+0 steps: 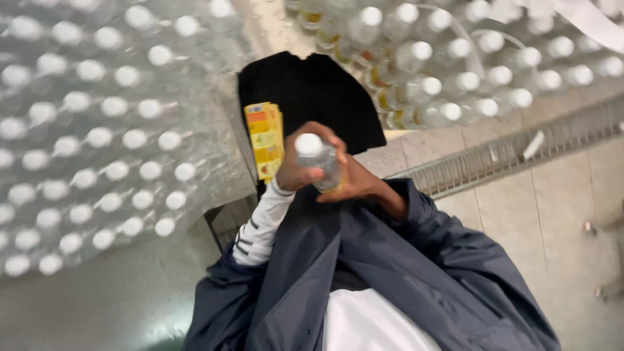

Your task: Manually applying adhesive labels to plastic bottles

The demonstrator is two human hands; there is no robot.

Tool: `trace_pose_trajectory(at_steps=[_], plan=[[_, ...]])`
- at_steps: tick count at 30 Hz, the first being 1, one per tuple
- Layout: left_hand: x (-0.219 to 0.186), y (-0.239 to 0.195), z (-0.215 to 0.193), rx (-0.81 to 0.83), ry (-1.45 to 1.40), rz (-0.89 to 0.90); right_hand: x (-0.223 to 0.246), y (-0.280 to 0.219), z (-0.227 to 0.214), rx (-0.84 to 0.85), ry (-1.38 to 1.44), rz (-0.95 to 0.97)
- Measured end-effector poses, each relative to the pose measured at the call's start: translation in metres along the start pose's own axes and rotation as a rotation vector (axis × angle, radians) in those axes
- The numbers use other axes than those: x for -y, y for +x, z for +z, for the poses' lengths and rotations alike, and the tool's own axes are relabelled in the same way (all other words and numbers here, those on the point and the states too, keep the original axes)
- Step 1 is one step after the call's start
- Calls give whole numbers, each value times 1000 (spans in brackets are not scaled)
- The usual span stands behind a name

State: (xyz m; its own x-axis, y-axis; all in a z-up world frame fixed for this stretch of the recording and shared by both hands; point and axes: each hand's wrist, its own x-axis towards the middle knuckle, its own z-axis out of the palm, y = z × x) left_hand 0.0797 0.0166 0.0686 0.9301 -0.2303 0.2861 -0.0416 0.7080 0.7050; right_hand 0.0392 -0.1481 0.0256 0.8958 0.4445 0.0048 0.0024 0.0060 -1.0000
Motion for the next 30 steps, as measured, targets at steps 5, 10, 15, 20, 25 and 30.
trace_pose_trajectory(at_steps=[5, 10, 15, 20, 25, 30], plan=[[34, 9, 21, 362, -497, -125, -25, -16, -3, 264, 50, 41], [37, 25, 4, 320, 127, -209, -62, -6, -36, 51, -8, 83], [41, 30, -16, 10, 913, -489, -77, -2, -68, -143, -11, 92], [39, 59, -11, -158, 1007, -135, -122, 15, -53, -386, -998, 185], [98, 88, -21, -75, 914, -38, -175, 19, -33, -125, -1213, 240], [172, 98, -28, -108, 1015, 54, -159, 18, -30, 74, -1161, 214]])
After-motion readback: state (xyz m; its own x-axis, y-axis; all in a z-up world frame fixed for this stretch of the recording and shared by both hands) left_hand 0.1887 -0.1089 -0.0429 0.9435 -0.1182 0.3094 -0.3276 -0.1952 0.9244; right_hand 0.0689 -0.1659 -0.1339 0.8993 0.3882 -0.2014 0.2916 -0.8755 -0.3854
